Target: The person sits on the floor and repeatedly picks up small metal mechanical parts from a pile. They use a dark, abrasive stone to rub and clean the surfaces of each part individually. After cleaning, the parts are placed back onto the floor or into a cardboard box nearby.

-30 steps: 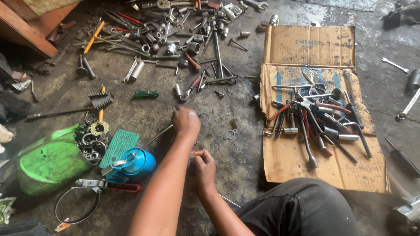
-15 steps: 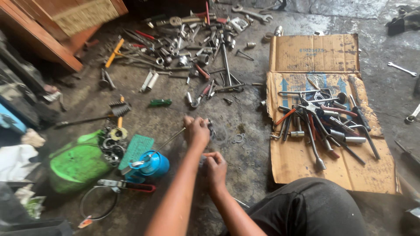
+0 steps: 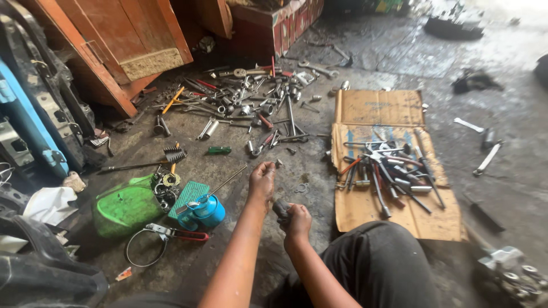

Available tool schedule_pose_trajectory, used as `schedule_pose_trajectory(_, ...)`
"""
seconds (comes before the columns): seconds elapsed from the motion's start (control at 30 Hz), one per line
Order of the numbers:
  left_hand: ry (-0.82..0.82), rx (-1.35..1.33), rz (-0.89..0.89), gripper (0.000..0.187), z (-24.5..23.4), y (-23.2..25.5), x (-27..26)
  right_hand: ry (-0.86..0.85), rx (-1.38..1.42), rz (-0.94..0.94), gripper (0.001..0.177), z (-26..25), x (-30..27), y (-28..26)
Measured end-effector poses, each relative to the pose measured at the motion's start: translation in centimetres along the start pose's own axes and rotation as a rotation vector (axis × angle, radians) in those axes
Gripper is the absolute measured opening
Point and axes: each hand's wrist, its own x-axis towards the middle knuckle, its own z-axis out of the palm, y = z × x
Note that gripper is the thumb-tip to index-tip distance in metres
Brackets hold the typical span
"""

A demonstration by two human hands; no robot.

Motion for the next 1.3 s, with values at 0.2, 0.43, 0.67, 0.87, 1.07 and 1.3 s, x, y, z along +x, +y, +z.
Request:
schedule_pose_trajectory(0.2,-0.3,-0.508,-0.129,0.015,-0.3,5.1,-2.1,-0.234,0.331,0.176,0.037,-2.4,0.1,-3.9)
schedule_pose_trajectory(0.43,-0.398,-0.627,-0.25,0.034,-1.2,9.2,-5.1,-0.31,0.238,0.115,0.039,-5.7,-0.4,-9.2)
schedule_pose_trajectory(0.67,-0.141,-0.416,-0.295,0.02,-3.5,2.5,-3.1,-0.17,0.406,0.069,0.015,-5.6,1.1,-11.7)
schedule_pose_trajectory(0.87,-0.084,0.146,-0.332,0.004,-9.0,-9.0,-4.3,-0.076,0.615,-0.061,0.036,-5.7,-0.5,-18.8)
schedule_pose_trajectory(1.07,-0.077,0.966,-0.104,0.03,-6.7,-9.8,-7.8,-0.166,0.564,-0.045,0.034,-4.8,-0.4,-18.1)
schedule_pose_trajectory(1.3,-0.226,1.244,0.38,0.013,-1.7,-6.6,-10.0,-0.178,0.583,-0.039,0.037,-4.0,1.3,-16.2)
